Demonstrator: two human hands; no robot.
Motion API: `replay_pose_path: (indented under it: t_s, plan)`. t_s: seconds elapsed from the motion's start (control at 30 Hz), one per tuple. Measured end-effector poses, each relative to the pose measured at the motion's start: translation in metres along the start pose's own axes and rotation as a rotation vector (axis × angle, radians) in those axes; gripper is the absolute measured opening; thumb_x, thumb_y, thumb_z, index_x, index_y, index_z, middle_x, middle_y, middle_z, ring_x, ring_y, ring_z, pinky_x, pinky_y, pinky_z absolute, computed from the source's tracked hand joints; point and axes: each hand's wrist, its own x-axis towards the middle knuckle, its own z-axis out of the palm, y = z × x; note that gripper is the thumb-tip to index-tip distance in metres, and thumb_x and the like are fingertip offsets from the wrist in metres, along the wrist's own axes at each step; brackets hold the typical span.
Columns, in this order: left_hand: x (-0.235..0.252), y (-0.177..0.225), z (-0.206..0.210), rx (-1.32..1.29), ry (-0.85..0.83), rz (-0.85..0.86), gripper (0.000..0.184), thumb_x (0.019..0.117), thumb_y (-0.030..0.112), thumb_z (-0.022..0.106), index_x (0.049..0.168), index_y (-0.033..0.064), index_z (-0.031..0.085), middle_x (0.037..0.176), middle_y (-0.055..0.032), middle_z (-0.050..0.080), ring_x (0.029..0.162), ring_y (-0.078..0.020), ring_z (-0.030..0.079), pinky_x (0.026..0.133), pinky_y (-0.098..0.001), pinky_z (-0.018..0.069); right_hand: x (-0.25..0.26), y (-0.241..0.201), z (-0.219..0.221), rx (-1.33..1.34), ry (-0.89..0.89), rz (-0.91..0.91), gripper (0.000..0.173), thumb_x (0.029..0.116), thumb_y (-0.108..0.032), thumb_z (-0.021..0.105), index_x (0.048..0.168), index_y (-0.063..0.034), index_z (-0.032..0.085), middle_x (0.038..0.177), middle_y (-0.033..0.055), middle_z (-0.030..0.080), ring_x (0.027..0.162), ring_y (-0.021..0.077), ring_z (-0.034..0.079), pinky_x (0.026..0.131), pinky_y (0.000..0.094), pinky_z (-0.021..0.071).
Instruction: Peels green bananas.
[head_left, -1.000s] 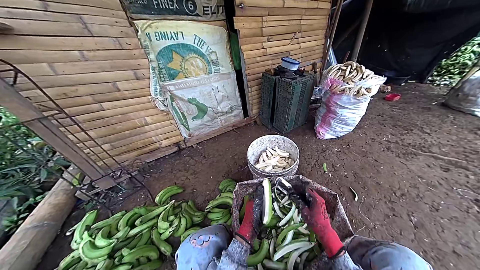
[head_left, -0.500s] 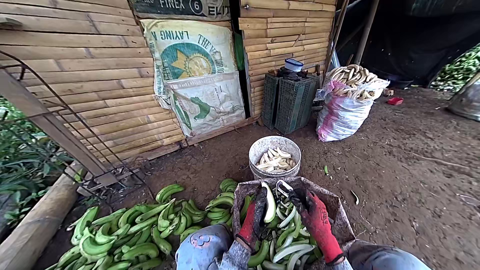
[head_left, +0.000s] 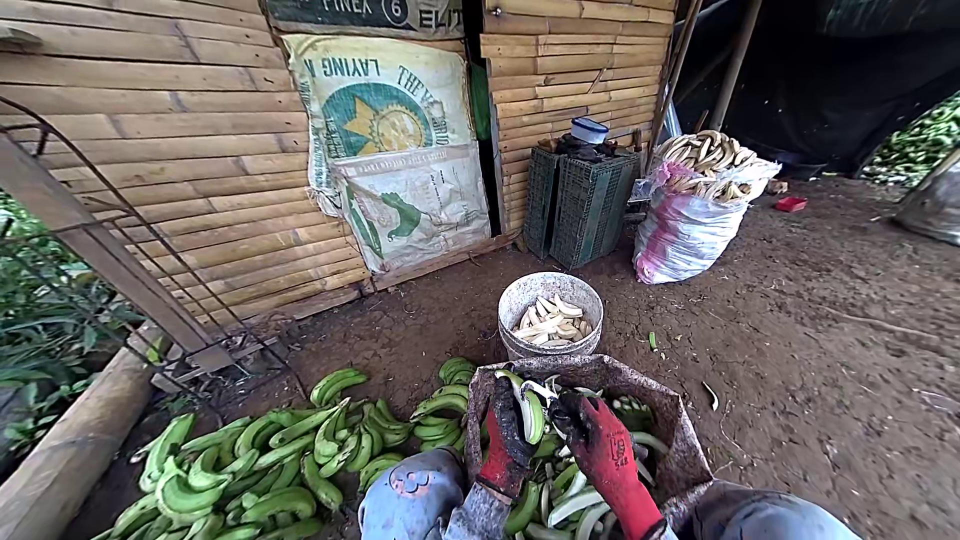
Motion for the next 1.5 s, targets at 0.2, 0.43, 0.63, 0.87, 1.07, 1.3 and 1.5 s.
replay_pose_path:
  t_s: [0.2,0.43,0.63,0.87,1.07,1.3,1.5]
  plan:
    - [-0.014,0.023,0.016,0.617,-0.012,0.099,0.039,0.1104,0.010,0.032,0.137,-0.0138,0.048,0.127,-0.0242,0.058,0.113,-0.0147,0.057,0.102,-0.0253,0.0439,-0.004,0.012,0.003,0.012,0.135,-0.091,0.036,0.0837,-0.016,0.071,0.117,-0.0015,0.074,0.109,0.0263,0.071,0.100,0.0457,0.070,0.083,0.0596,0.0558]
    - [-0.028,0.018,0.008,0.902,-0.425,-0.008,0.045,0.1098,0.016,0.041,0.145,-0.0110,0.045,0.147,-0.0263,0.051,0.140,-0.0251,0.048,0.120,-0.0337,0.0315,0.023,0.030,-0.015,0.072,-0.064,0.214,0.036,0.0980,-0.017,0.060,0.131,-0.0021,0.066,0.122,0.0229,0.068,0.112,0.0377,0.067,0.098,0.0554,0.0514]
    - [-0.014,0.015,0.006,1.270,-0.736,0.153,0.061,0.1053,0.033,0.052,0.153,-0.0032,0.040,0.135,-0.0259,0.061,0.129,-0.0326,0.059,0.114,-0.0461,0.0412,0.023,0.034,-0.020,0.090,0.013,0.245,0.034,0.0980,-0.015,0.062,0.128,0.0000,0.067,0.117,0.0228,0.070,0.109,0.0378,0.068,0.098,0.0552,0.0514]
    - [-0.006,-0.002,0.009,0.106,-0.249,-0.159,0.039,0.1105,0.019,0.024,0.109,0.0019,0.059,0.068,-0.0021,0.060,0.053,-0.0070,0.058,0.050,-0.0210,0.0513,0.008,0.050,-0.016,0.303,0.165,-0.158,0.032,0.0889,-0.025,0.070,0.113,-0.0050,0.076,0.104,0.0120,0.075,0.096,0.0239,0.072,0.087,0.0448,0.0586]
    - [0.003,0.008,-0.001,-0.511,-0.349,-0.375,0.055,0.1100,0.034,0.015,0.105,0.0052,0.062,0.065,-0.0013,0.061,0.050,-0.0090,0.059,0.047,-0.0213,0.0527,0.002,0.040,-0.014,0.075,0.096,-0.481,0.029,0.0838,-0.034,0.073,0.108,-0.0187,0.080,0.104,0.0085,0.076,0.097,0.0280,0.073,0.085,0.0477,0.0586]
    - [-0.008,-0.008,-0.005,0.388,-0.198,0.113,0.035,0.1081,0.015,0.038,0.132,-0.0039,0.056,0.111,-0.0095,0.067,0.095,-0.0084,0.064,0.086,-0.0236,0.0539,0.007,0.017,0.003,0.049,0.158,-0.141,0.032,0.0840,-0.015,0.071,0.113,-0.0004,0.076,0.105,0.0235,0.072,0.095,0.0410,0.072,0.081,0.0561,0.0575]
    - [-0.011,-0.020,-0.003,0.458,-0.373,0.168,0.043,0.1079,0.013,0.036,0.144,-0.0074,0.048,0.147,-0.0191,0.053,0.135,-0.0150,0.051,0.114,-0.0292,0.0395,0.022,0.037,-0.007,0.133,0.087,0.238,0.035,0.0940,-0.009,0.062,0.126,0.0018,0.068,0.116,0.0243,0.070,0.108,0.0387,0.068,0.097,0.0556,0.0513]
